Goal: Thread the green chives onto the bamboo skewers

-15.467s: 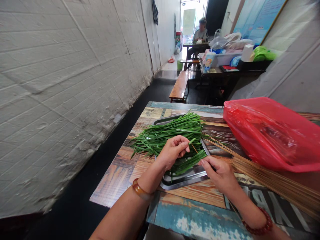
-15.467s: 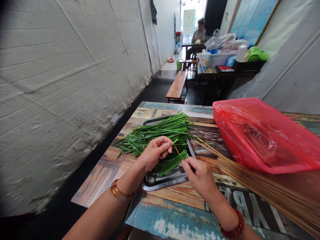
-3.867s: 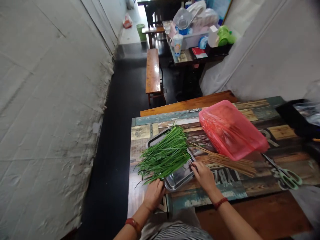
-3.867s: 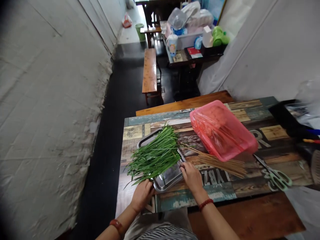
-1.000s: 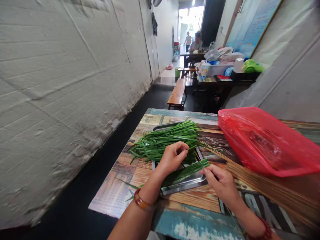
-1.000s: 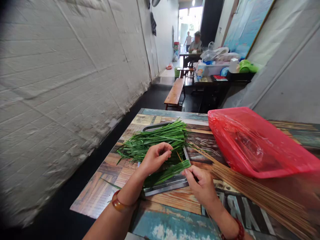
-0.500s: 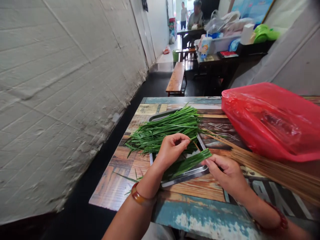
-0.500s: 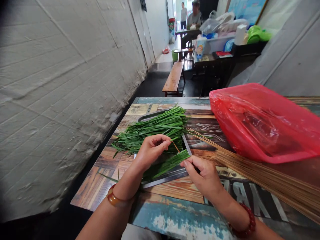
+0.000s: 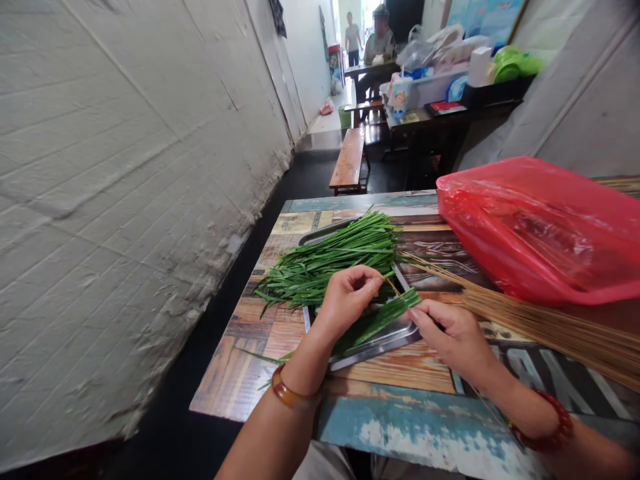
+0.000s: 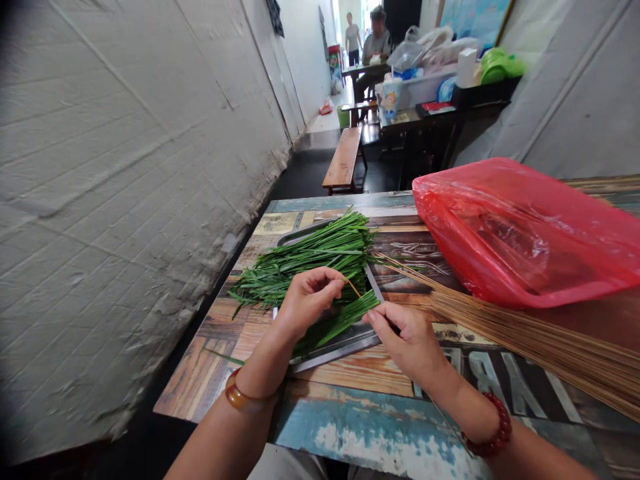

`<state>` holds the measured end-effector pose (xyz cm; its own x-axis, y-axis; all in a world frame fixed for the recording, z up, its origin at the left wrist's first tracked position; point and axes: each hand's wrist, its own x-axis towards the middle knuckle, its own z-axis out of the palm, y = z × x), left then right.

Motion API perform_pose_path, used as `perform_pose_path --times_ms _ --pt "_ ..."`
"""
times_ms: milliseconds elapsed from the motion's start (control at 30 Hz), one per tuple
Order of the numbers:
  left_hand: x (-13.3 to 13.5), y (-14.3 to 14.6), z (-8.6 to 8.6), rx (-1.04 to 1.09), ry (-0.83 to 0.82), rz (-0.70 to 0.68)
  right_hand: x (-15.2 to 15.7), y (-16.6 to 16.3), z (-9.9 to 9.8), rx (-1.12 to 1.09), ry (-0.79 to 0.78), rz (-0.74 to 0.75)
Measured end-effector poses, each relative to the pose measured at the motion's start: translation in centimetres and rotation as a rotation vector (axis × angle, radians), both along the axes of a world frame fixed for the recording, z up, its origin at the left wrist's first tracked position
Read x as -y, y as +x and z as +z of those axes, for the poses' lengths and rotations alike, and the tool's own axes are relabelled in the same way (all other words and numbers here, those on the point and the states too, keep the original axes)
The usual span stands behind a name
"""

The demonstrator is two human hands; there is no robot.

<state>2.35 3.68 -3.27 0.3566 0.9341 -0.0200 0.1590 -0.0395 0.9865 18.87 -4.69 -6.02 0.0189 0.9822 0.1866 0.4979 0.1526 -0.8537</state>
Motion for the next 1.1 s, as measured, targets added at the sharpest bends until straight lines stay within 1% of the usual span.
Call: perform_pose_path --times_ms 233,367,700,1000,1100 --pt "0.02 0.08 0.18 0.016 -0.011 0.035 -0.04 0.06 -0.31 -0.013 -0.013 0.02" --pt "0.01 0.06 0.14 0.009 0.003 0.03 0.05 0.09 -0.5 -0.017 -0.018 0.019" --pt "-0.03 0.07 -0.03 -0.01 0.007 0.019 0.05 0.03 -0.05 -0.022 -0.02 0.011" --pt "-0.02 0.04 -0.05 -0.033 0.044 0.028 -0.03 0.06 -0.09 -0.017 -0.009 0.006" --pt "0.02 0.04 -0.12 -0.059 0.091 0.031 -0.04 0.05 -0.01 -0.025 -0.023 0.003"
